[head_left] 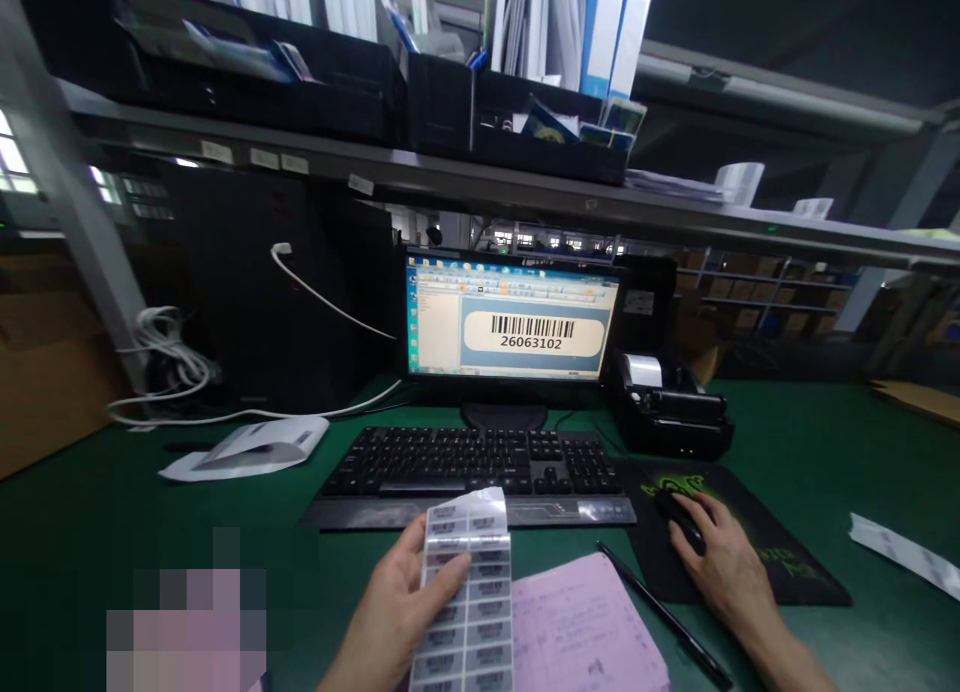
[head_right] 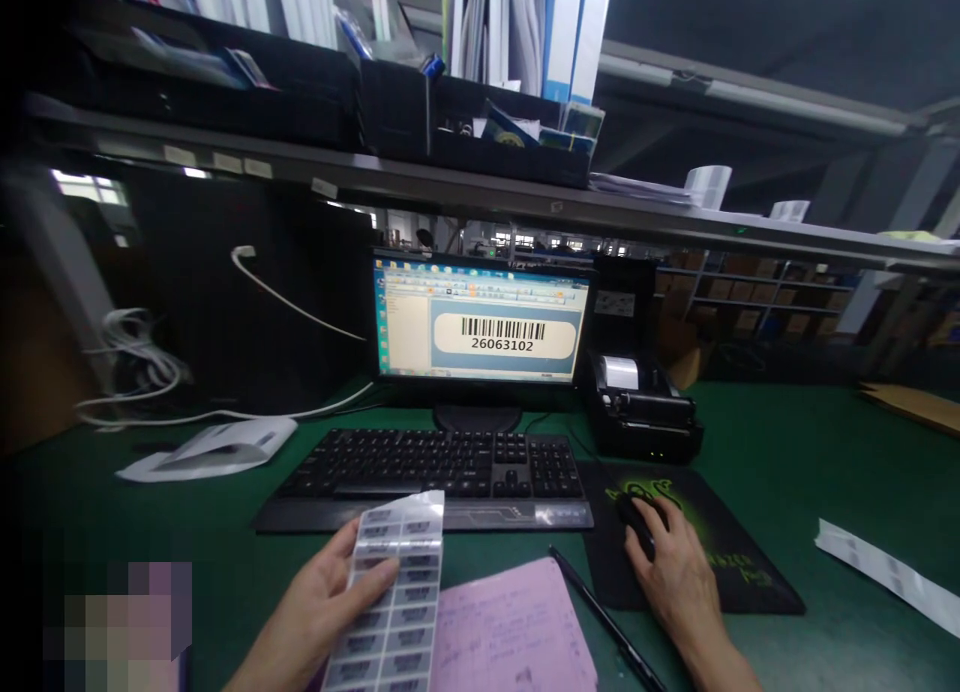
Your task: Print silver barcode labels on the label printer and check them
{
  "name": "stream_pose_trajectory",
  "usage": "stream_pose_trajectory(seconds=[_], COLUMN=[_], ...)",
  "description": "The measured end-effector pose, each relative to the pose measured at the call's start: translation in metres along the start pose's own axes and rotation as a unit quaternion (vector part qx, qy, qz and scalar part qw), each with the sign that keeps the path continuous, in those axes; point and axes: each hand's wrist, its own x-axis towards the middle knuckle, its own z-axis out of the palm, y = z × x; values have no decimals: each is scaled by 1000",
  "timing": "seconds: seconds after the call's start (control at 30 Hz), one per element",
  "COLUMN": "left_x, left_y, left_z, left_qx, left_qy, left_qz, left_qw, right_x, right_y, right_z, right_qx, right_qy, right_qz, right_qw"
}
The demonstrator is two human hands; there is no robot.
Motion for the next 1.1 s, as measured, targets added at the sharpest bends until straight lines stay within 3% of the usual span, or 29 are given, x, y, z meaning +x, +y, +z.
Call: stream_pose_trajectory(seconds=[0.53,1.1], left_x=[1,4], left_y=[1,-3], left_z=[1,-3], left_qx=[14,10], left_qy=[12,-30], left_qz=[-5,26], left_qw=[1000,999], right_x=[1,-1], right_y=[3,13], right_z=[2,11], right_qx=[23,21], right_qy=[4,4], right_qz=[-28,-46], right_qw=[999,999])
